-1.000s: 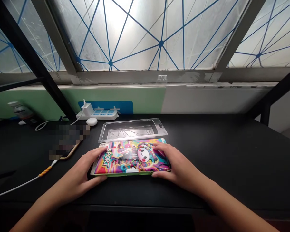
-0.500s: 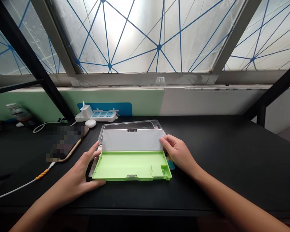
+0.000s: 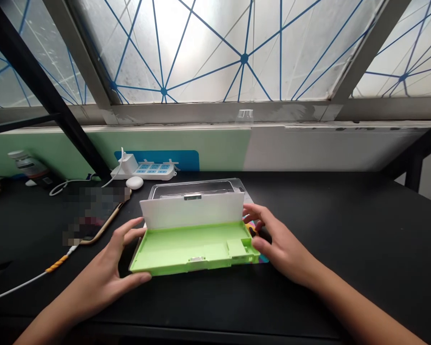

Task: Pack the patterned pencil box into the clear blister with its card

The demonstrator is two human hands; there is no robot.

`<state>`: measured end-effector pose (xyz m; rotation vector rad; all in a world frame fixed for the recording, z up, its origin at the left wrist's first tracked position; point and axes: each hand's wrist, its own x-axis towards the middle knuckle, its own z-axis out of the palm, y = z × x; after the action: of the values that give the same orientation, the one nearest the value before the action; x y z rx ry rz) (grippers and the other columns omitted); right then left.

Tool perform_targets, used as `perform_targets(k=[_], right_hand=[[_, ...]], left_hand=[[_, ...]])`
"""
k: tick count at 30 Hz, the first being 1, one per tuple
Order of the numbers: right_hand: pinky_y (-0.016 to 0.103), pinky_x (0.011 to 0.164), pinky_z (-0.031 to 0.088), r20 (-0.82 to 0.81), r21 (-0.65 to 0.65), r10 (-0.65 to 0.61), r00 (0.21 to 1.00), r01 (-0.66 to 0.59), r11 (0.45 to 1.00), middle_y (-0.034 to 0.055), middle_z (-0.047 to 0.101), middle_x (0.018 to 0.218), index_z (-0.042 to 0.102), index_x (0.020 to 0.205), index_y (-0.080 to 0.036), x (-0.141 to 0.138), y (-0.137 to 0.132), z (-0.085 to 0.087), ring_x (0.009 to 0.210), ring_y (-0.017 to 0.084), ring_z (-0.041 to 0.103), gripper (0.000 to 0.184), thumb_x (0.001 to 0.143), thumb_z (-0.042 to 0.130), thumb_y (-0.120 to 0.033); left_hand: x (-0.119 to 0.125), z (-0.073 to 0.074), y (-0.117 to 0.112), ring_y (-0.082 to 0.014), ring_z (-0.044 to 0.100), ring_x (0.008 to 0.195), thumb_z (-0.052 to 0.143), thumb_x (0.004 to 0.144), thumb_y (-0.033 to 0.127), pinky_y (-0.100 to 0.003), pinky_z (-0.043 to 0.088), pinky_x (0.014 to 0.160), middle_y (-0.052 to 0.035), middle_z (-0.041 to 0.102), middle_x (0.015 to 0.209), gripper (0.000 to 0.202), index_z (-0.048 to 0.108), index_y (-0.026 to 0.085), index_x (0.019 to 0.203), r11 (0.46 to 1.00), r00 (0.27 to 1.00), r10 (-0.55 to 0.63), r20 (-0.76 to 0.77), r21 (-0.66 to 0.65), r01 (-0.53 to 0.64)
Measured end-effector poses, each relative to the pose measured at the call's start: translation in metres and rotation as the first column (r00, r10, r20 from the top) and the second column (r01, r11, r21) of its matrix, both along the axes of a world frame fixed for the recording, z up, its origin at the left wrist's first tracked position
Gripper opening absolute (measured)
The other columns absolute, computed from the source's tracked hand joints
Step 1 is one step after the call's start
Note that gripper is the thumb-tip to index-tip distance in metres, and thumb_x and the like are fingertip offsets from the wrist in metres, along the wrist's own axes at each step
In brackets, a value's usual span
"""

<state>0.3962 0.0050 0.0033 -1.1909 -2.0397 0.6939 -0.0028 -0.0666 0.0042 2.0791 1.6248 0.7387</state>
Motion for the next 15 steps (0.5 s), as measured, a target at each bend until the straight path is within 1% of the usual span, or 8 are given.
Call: perform_targets(k=[2, 3, 4, 6, 9, 11, 12, 15], right_hand=[[0.047, 0.095, 0.059, 0.065, 0.007, 0.076, 0.995, -0.077, 0.997, 0.0130, 0.062, 0.138, 0.036, 0.153, -0.033, 0.001, -0.004, -0.001, 0.118, 0.035, 0.066, 0.091, 0.078, 0.072, -0.071], [0.047, 0.097, 0.059, 0.093, 0.007, 0.076, 0.993, -0.077, 0.997, 0.0134, 0.061, 0.140, 0.032, 0.155, -0.034, -0.001, -0.005, -0.002, 0.122, 0.036, 0.065, 0.098, 0.075, 0.079, -0.066], [0.045, 0.096, 0.060, 0.108, 0.013, 0.060, 0.992, -0.062, 0.998, 0.0134, 0.062, 0.139, 0.032, 0.154, -0.034, -0.002, -0.006, -0.003, 0.121, 0.035, 0.066, 0.097, 0.075, 0.082, -0.059], [0.042, 0.090, 0.062, 0.103, 0.031, 0.019, 0.994, -0.023, 0.999, 0.0117, 0.068, 0.130, 0.039, 0.147, -0.032, -0.006, -0.007, -0.003, 0.112, 0.031, 0.070, 0.079, 0.080, 0.080, -0.049], [0.038, 0.082, 0.063, 0.079, 0.051, -0.020, 0.997, 0.016, 0.999, 0.0079, 0.072, 0.124, 0.056, 0.128, -0.031, -0.009, -0.006, -0.003, 0.101, 0.028, 0.073, 0.047, 0.086, 0.073, -0.044], [0.037, 0.081, 0.062, 0.072, 0.041, -0.037, 0.997, 0.034, 0.999, 0.0059, 0.074, 0.123, 0.062, 0.120, -0.031, -0.010, -0.005, 0.000, 0.099, 0.027, 0.073, 0.037, 0.086, 0.071, -0.045], [0.036, 0.079, 0.062, 0.067, 0.025, -0.040, 0.997, 0.038, 0.999, 0.0053, 0.075, 0.120, 0.064, 0.117, -0.031, -0.010, -0.006, 0.002, 0.098, 0.028, 0.073, 0.035, 0.086, 0.071, -0.046], [0.035, 0.070, 0.059, 0.082, -0.054, -0.041, 0.996, 0.045, 0.998, 0.0048, 0.077, 0.099, 0.068, 0.106, -0.028, -0.012, -0.007, 0.008, 0.086, 0.027, 0.071, 0.030, 0.089, 0.067, -0.052]], left_hand=[[-0.001, 0.000, -0.001, -0.0368, 0.056, 0.134, 0.067, 0.091, 0.053, -0.055, 0.048, 0.106, -0.0132, 0.058, 0.147, 0.082, 0.020, 0.035, 0.156, 0.998, 0.997, 0.066, 0.045, -0.027, -0.065], [-0.001, 0.000, 0.000, -0.0372, 0.054, 0.136, 0.064, 0.093, 0.056, -0.056, 0.047, 0.107, -0.0136, 0.058, 0.147, 0.078, 0.022, 0.035, 0.155, 0.996, 0.995, 0.087, 0.051, -0.030, -0.085], [-0.002, 0.000, 0.000, -0.0375, 0.052, 0.138, 0.062, 0.094, 0.057, -0.057, 0.045, 0.108, -0.0137, 0.058, 0.146, 0.076, 0.022, 0.034, 0.154, 0.994, 0.994, 0.102, 0.050, -0.031, -0.100], [-0.003, 0.000, 0.002, -0.0373, 0.052, 0.137, 0.058, 0.095, 0.060, -0.057, 0.045, 0.108, -0.0130, 0.060, 0.143, 0.073, 0.024, 0.033, 0.154, 0.992, 0.992, 0.121, 0.042, -0.039, -0.120], [-0.005, 0.001, 0.005, -0.0352, 0.056, 0.132, 0.048, 0.099, 0.064, -0.052, 0.047, 0.106, -0.0107, 0.062, 0.140, 0.061, 0.036, 0.032, 0.150, 0.995, 0.995, 0.095, 0.038, -0.040, -0.094], [-0.006, 0.001, 0.006, -0.0334, 0.057, 0.130, 0.038, 0.101, 0.066, -0.049, 0.047, 0.107, -0.0092, 0.061, 0.141, 0.056, 0.047, 0.031, 0.144, 0.999, 0.999, 0.036, 0.038, -0.002, -0.036], [-0.006, 0.001, 0.007, -0.0330, 0.057, 0.129, 0.033, 0.101, 0.068, -0.048, 0.047, 0.107, -0.0089, 0.062, 0.140, 0.058, 0.051, 0.031, 0.141, 1.000, 0.999, 0.002, 0.037, 0.022, -0.002], [-0.005, 0.004, 0.009, -0.0334, 0.058, 0.123, 0.027, 0.100, 0.074, -0.049, 0.048, 0.105, -0.0108, 0.064, 0.133, 0.067, 0.060, 0.027, 0.134, 0.997, 0.998, -0.058, 0.020, 0.042, 0.057]])
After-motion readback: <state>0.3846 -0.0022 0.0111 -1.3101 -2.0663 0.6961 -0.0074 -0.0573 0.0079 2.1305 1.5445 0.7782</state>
